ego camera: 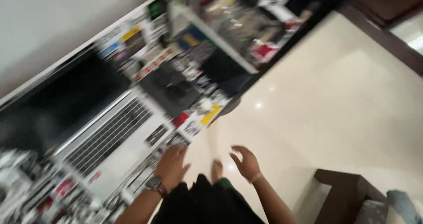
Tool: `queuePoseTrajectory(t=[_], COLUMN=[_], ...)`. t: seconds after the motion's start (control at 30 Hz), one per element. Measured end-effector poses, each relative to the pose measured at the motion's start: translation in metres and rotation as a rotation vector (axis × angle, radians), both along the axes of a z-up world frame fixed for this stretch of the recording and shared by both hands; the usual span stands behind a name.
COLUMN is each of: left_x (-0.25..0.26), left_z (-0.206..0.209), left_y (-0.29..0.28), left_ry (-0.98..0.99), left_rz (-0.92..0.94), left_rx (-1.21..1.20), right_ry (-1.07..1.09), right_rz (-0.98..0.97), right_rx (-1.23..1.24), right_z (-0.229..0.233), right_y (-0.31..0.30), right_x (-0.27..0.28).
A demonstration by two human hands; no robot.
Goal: Arranging a laptop and other electronic devices on a desk, including connecting power cables.
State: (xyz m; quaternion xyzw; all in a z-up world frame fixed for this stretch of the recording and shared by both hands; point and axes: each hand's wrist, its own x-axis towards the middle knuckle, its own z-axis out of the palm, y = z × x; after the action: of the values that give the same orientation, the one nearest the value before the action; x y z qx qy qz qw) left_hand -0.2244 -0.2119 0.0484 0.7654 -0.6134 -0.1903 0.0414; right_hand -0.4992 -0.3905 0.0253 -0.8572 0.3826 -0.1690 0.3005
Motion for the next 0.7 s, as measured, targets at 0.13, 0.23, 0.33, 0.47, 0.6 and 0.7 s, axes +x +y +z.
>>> queuePoseTrajectory(t=[0.13,0.23,0.33,0.47,0.6,0.7], left_x=[-0.077,-0.142,-0.214,-0.295,-0.347,-0.365], left_z=[-0.021,-0.024,-0.041,-0.035,0.002,-0.021], left_y=[-0.068,-0.124,-0.191,-0.273,-0.354,-0.417], left_ry=[0.172,0.239,0.263,0.244,0.233,0.238], left_rz=[-0.235,-0.351,-0.402,-0.486,-0.529,-0.579], left_rx=[-0.138,-0.073,-0.067,-0.039,0.133,0.163], right_ry=[0.06,-0.035,0.003,0.08,0.084,0.02], right_rz=[-0.409,-0.533,-0.552,-0.527,-0.589,-0.618], right_rx=[0.388,0.419,0.46,0.514,0.533,0.555], right_z=[0.003,-0.024,0.0,0.021,0.044,0.041], right_y=[-0.029,-0.052,-0.091,-0.138,-0.201,-0.257], right_x=[-0.099,-0.172,-0.229,-0.301,-0.356,-0.385])
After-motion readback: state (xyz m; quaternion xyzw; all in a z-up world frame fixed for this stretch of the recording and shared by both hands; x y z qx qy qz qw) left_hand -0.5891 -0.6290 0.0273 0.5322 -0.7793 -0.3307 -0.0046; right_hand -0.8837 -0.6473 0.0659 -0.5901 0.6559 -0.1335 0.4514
